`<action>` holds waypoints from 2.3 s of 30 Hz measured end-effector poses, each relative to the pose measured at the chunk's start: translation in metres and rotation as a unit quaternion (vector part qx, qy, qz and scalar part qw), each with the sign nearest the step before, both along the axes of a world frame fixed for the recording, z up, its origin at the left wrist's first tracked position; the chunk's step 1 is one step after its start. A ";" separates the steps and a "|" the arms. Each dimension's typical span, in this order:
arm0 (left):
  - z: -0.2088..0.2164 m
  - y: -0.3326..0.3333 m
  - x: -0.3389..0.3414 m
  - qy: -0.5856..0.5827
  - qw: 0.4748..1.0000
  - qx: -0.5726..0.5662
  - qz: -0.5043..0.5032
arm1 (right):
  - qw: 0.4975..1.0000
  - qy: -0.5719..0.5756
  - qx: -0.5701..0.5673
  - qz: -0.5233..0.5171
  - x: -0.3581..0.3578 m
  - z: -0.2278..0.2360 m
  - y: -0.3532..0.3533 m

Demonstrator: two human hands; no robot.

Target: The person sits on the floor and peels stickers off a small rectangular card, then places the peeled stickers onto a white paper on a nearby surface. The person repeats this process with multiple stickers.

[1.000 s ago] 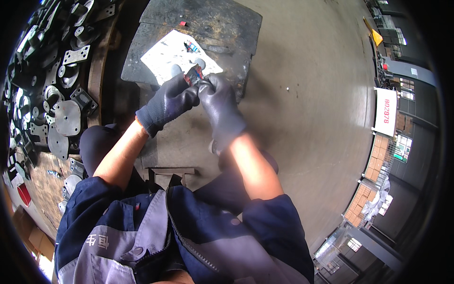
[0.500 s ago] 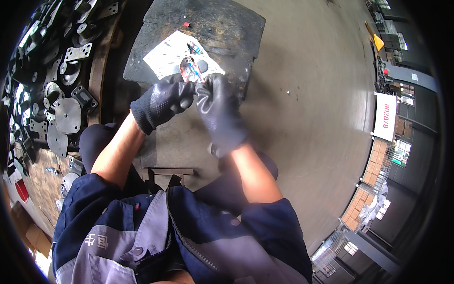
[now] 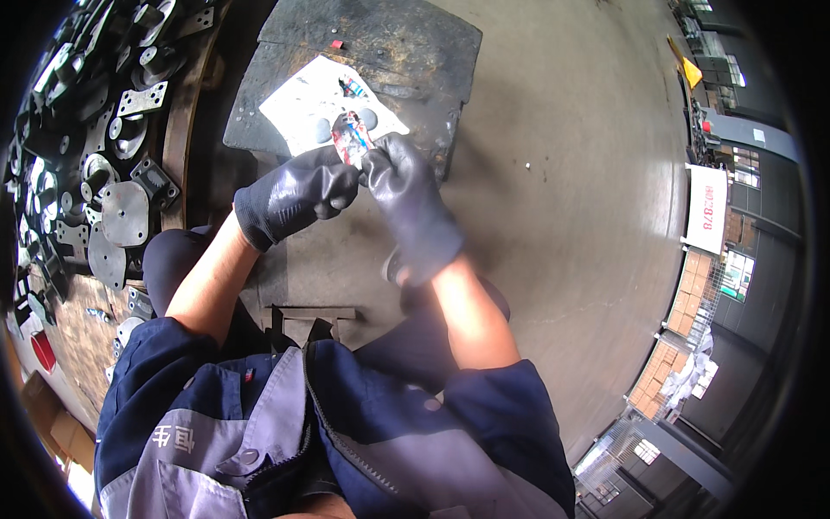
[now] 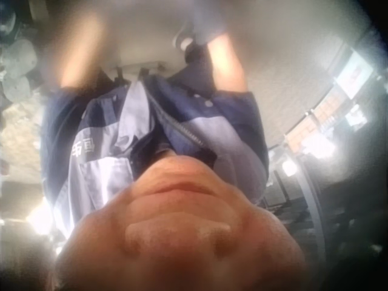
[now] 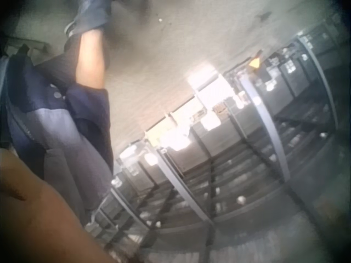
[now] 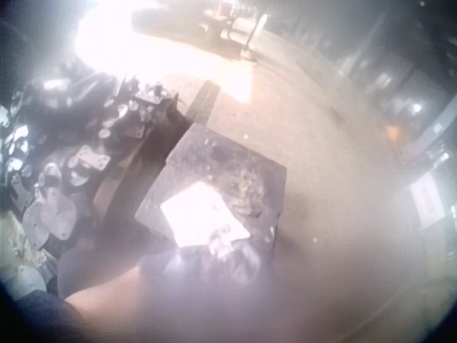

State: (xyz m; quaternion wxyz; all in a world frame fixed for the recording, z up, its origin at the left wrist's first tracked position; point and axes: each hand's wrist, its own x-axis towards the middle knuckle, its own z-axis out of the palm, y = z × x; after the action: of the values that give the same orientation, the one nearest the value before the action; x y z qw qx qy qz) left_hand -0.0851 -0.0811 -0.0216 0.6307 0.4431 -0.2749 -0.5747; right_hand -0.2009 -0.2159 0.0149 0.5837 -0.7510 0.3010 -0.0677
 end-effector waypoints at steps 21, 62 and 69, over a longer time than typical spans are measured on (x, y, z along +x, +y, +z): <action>-0.003 -0.018 -0.020 -0.017 0.990 0.107 0.096 | 0.992 0.077 -0.093 -0.044 0.012 -0.033 -0.012; -0.027 -0.041 -0.019 0.407 0.902 0.136 0.042 | 0.997 0.070 -0.010 -0.044 0.011 -0.020 -0.017; -0.006 -0.043 -0.013 0.108 0.983 0.147 0.037 | 0.991 0.074 0.045 -0.097 0.016 -0.006 -0.005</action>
State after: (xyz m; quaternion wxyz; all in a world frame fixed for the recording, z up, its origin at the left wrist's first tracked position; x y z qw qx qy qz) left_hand -0.0977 -0.1240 -0.0272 0.6053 0.4759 -0.1012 -0.6300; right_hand -0.1850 -0.2214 0.0086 0.5832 -0.6944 0.4179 -0.0548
